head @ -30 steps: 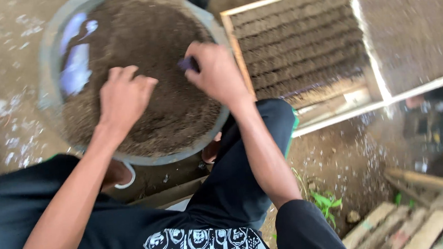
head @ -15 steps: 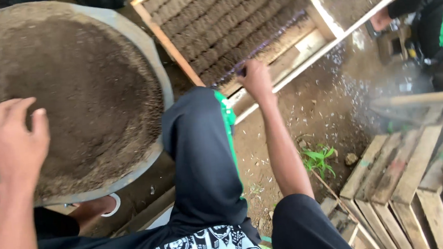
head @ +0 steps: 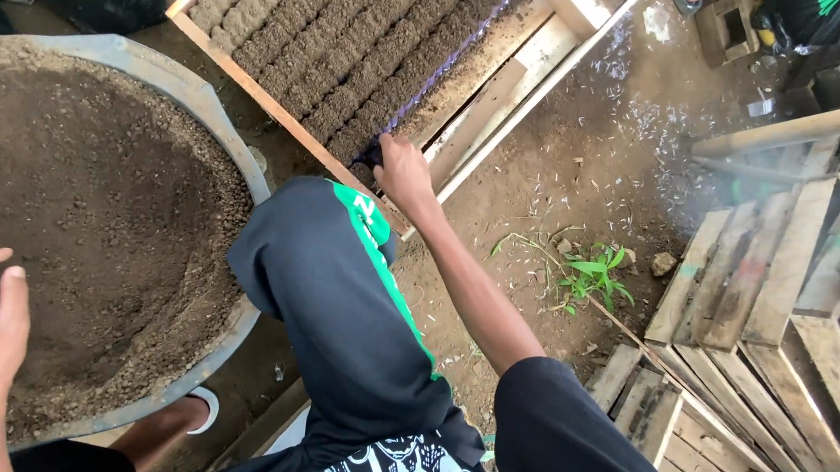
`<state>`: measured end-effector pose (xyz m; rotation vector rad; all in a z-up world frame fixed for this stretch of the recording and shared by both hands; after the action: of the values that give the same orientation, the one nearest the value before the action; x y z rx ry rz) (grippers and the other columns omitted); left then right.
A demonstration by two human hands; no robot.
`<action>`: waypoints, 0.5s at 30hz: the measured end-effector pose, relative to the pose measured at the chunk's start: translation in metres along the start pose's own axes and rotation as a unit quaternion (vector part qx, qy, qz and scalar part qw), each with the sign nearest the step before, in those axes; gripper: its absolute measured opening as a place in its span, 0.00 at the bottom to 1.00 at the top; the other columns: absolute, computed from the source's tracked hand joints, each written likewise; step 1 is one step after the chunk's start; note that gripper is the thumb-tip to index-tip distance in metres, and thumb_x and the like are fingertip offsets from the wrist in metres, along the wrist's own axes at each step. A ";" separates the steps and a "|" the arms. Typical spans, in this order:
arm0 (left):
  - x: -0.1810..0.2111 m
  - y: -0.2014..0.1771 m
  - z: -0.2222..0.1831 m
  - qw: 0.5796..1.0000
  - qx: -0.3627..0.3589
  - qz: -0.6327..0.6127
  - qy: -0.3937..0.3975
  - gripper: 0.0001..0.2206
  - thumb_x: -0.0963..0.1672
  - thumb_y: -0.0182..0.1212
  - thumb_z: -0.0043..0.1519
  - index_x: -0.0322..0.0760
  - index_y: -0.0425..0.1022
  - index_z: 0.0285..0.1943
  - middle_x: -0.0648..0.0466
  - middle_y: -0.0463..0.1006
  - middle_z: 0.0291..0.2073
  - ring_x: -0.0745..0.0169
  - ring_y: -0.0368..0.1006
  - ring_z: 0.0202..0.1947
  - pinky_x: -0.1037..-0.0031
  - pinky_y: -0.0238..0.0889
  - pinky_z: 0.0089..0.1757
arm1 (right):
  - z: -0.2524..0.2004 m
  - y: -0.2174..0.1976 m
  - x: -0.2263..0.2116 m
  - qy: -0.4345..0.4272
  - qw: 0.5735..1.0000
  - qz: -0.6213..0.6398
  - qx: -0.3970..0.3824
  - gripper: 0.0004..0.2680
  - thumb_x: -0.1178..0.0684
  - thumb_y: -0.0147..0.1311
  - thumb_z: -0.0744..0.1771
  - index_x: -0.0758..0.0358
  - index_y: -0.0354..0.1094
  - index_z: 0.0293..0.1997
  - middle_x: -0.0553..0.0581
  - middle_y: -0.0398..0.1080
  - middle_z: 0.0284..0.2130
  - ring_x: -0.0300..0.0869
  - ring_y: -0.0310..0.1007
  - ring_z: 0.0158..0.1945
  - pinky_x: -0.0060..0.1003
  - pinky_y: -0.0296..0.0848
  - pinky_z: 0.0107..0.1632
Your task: Preparing seedling blocks by placing seed packets into soil and filling a seedling tray
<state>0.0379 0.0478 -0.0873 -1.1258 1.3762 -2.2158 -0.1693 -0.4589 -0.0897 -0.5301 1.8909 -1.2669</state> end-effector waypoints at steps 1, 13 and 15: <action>0.008 -0.003 0.002 1.000 -0.011 0.011 0.014 0.10 0.33 0.58 0.79 0.15 0.76 0.67 0.33 0.74 0.63 0.39 0.70 0.62 0.57 0.64 0.54 | -0.004 0.006 0.001 -0.024 1.000 0.018 0.003 0.08 0.70 0.51 0.62 0.71 0.61 0.42 0.61 0.67 0.26 0.49 0.69 0.22 0.40 0.75 0.20; 0.044 -0.021 0.006 0.999 -0.030 0.035 0.007 0.10 0.35 0.60 0.77 0.18 0.81 0.65 0.35 0.77 0.57 0.43 0.73 0.55 0.61 0.68 0.53 | -0.036 0.000 0.006 -0.041 0.968 0.244 0.031 0.25 0.69 0.46 0.61 0.65 0.51 0.67 0.73 0.65 0.62 0.36 0.56 0.12 0.39 0.61 0.23; 0.053 -0.027 0.010 0.999 -0.014 0.022 0.025 0.09 0.34 0.61 0.75 0.19 0.82 0.62 0.36 0.79 0.55 0.44 0.74 0.53 0.61 0.68 0.55 | -0.037 0.008 0.013 -0.032 0.956 0.289 0.028 0.25 0.69 0.45 0.61 0.62 0.50 0.67 0.71 0.64 0.63 0.43 0.66 0.33 0.43 0.66 0.36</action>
<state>0.0154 0.0227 -0.0373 -1.0470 1.4408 -2.2151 -0.2055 -0.4432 -0.0941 0.0250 1.7657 -0.8962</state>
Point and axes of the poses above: each hand's wrist, its own z-axis towards the middle knuckle, its own y-axis out of the palm, x = y × z, the point moved 1 cm from there along z, towards the middle knuckle
